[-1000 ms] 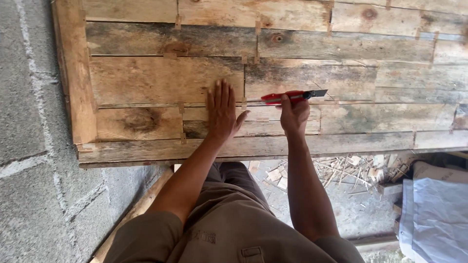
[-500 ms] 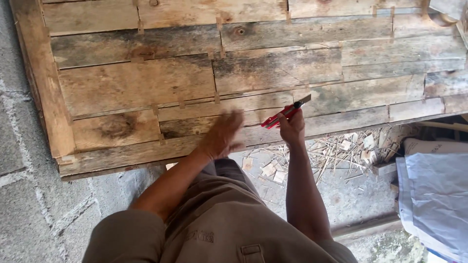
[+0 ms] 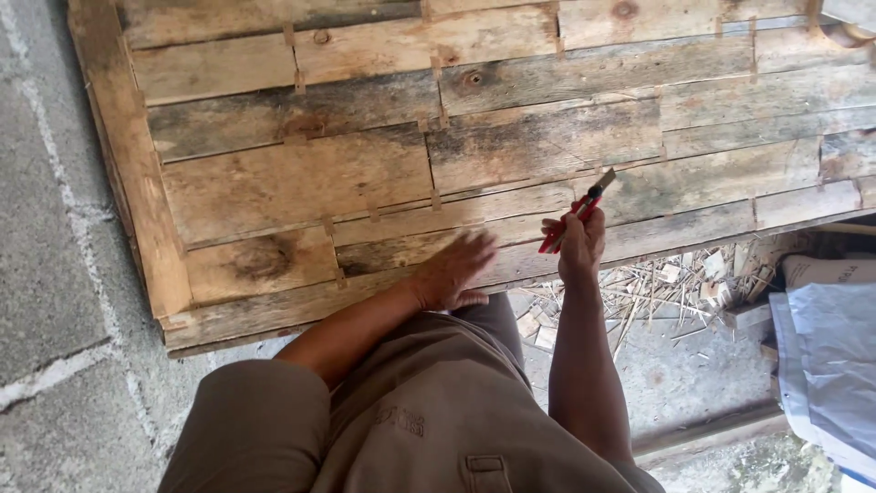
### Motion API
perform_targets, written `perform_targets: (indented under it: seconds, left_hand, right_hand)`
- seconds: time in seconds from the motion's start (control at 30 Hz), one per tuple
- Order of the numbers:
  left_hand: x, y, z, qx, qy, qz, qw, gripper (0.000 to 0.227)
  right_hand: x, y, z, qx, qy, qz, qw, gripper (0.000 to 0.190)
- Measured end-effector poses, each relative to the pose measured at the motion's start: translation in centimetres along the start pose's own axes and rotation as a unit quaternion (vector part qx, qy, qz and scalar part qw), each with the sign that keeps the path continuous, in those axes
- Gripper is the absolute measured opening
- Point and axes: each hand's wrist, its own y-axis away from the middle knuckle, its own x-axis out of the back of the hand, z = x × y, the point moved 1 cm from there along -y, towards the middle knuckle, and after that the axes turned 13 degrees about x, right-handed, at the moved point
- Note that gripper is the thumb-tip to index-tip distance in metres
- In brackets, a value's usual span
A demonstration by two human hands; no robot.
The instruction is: Sorting, arranging, and marking wood planks for assembly on a workbench using a utility knife.
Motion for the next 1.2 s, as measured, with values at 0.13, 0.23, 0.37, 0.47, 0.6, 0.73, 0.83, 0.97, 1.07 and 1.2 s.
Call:
perform_targets:
  seconds: [0.13,0.23,0.37,0.47,0.6,0.73,0.83,0.97,1.07,1.2]
  left_hand:
    - [1.6,-0.4,-1.4,0.129,0.016,0.207,0.97,0.086]
    - [2.9,-2.4,-1.6,0.197,-0.019,0.227,0.953,0.086]
    - [2.3,-5.0,-1.4,0.232,-0.033,0.232,0.944,0.086]
    - [2.0,-7.7,-0.3,0.273,-0.036,0.227,0.934,0.083]
    - [0.7,-12.7,2.9,0.305,-0.047,0.234,0.922,0.079]
    - [-0.3,-18.6,5.8,0.318,-0.042,0.24,0.916,0.074]
    - [-1.4,-23.3,7.6,0.323,-0.037,0.228,0.918,0.074]
    - [-2.0,-28.0,9.0,0.342,-0.048,0.211,0.914,0.075]
    - [-2.5,-30.5,9.5,0.364,-0.059,0.212,0.905,0.076]
    - [-2.7,-33.0,10.0,0.383,-0.056,0.199,0.901,0.077]
  right_hand:
    - [1.7,-1.2,-1.2,0.062,-0.068,0.04,0.995,0.022]
    - [3.1,-4.1,-3.7,0.007,0.048,0.11,0.993,0.023]
    - [7.9,-9.9,-3.7,0.008,0.185,0.129,0.974,0.03]
    - [13.1,-16.9,-2.5,0.068,0.314,0.166,0.932,0.044]
    - [19.5,-25.7,-3.7,0.132,0.244,0.175,0.945,0.024]
    - [30.0,-34.3,-1.3,0.207,0.337,0.158,0.905,0.013]
    - [38.5,-39.8,-0.9,0.172,0.457,0.195,0.85,0.014]
    - [48.8,-46.1,0.9,0.063,0.535,0.276,0.796,0.027]
    - [53.0,-48.6,0.2,0.011,0.412,0.32,0.853,0.012]
    - [56.1,-51.0,0.8,0.092,0.514,0.278,0.806,0.016]
